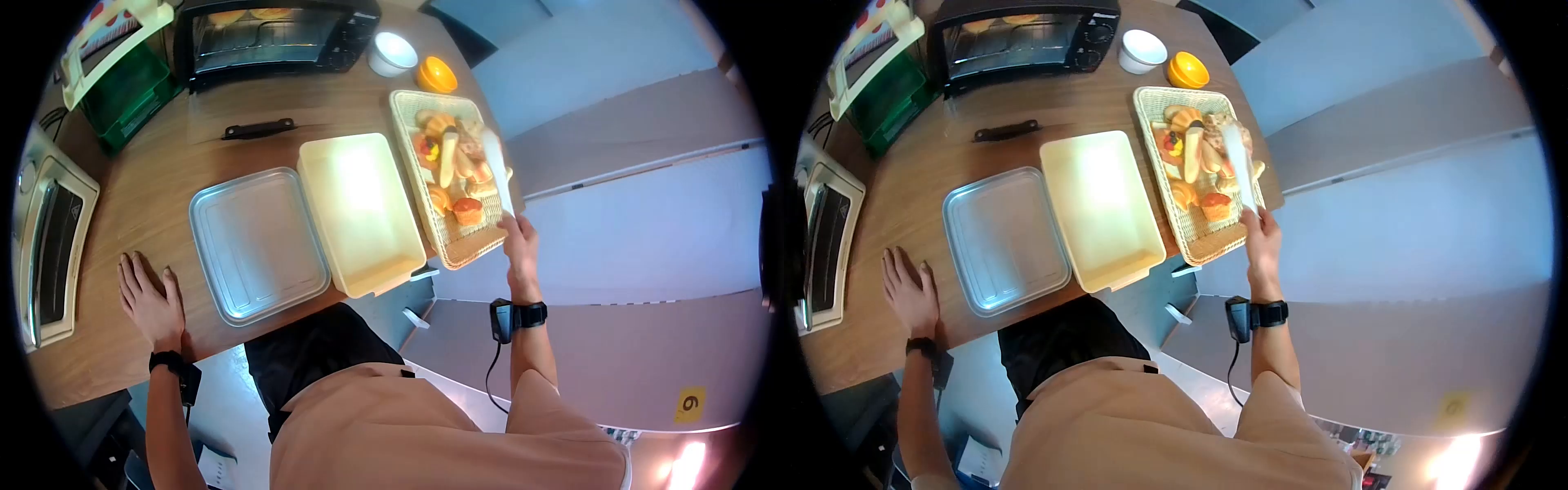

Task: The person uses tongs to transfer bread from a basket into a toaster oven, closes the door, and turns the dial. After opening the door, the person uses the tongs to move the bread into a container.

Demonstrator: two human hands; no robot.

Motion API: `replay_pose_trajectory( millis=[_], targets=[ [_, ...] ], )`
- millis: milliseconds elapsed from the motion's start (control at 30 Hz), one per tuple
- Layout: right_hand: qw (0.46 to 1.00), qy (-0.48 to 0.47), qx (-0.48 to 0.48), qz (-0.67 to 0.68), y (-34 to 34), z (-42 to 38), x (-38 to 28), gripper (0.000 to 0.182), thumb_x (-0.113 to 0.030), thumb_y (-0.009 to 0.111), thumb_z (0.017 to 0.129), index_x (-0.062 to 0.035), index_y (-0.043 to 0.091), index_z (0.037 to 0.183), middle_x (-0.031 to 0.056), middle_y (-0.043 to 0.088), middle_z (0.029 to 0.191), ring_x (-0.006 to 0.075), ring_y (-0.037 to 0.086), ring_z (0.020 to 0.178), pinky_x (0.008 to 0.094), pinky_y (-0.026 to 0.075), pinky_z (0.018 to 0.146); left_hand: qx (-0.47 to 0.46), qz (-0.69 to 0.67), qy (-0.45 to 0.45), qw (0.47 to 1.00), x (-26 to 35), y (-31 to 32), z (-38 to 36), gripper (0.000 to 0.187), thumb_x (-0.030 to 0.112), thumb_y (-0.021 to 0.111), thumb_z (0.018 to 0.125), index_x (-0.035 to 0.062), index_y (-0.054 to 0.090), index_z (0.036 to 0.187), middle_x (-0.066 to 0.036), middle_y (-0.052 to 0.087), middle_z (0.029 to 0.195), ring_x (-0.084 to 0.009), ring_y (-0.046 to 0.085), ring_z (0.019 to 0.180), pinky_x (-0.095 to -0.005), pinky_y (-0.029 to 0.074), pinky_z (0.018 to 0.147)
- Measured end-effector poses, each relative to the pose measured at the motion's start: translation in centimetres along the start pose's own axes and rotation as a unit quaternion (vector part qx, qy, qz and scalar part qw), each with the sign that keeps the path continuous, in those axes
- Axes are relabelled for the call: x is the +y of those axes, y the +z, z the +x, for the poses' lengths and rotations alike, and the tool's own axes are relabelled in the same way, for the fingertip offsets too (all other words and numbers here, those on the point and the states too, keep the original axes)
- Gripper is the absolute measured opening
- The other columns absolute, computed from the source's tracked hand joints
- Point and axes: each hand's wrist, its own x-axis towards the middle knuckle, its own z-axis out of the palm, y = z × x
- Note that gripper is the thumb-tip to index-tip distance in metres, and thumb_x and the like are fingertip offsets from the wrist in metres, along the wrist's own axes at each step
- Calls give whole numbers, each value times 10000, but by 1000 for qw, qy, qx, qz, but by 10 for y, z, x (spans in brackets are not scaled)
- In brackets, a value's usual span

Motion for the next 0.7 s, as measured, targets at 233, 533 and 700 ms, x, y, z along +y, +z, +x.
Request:
replay_pose_trajectory(
  millis=[233,533,700],
  targets=[
    [991,123,50,18,-39,8,67,386,-284,659,904,30,632,1128,56,655,892,38,316,507,230,252,453,13,11,8,1000,1,-1,2,626,411,478,988,52,376,1491,-147,327,1577,-330,268,1466,-478,196,1184],
    [998,26,48,-21,-29,39,131,459,-247,659,884,62,607,1219,97,692,965,130,563,621,311,458,575,-7,17,-12,1000,3,-3,2,629,412,486,984,58,376,1492,-147,327,1578,-333,270,1465,-481,199,1183],
    [873,-111,140,-453,-41,-14,68,434,-191,664,869,-64,595,1278,148,713,1021,326,710,787,441,554,710,-6,5,-10,1000,2,-4,2,628,417,482,986,61,376,1492,-146,323,1580,-327,268,1467,-482,199,1184]
  ],
)
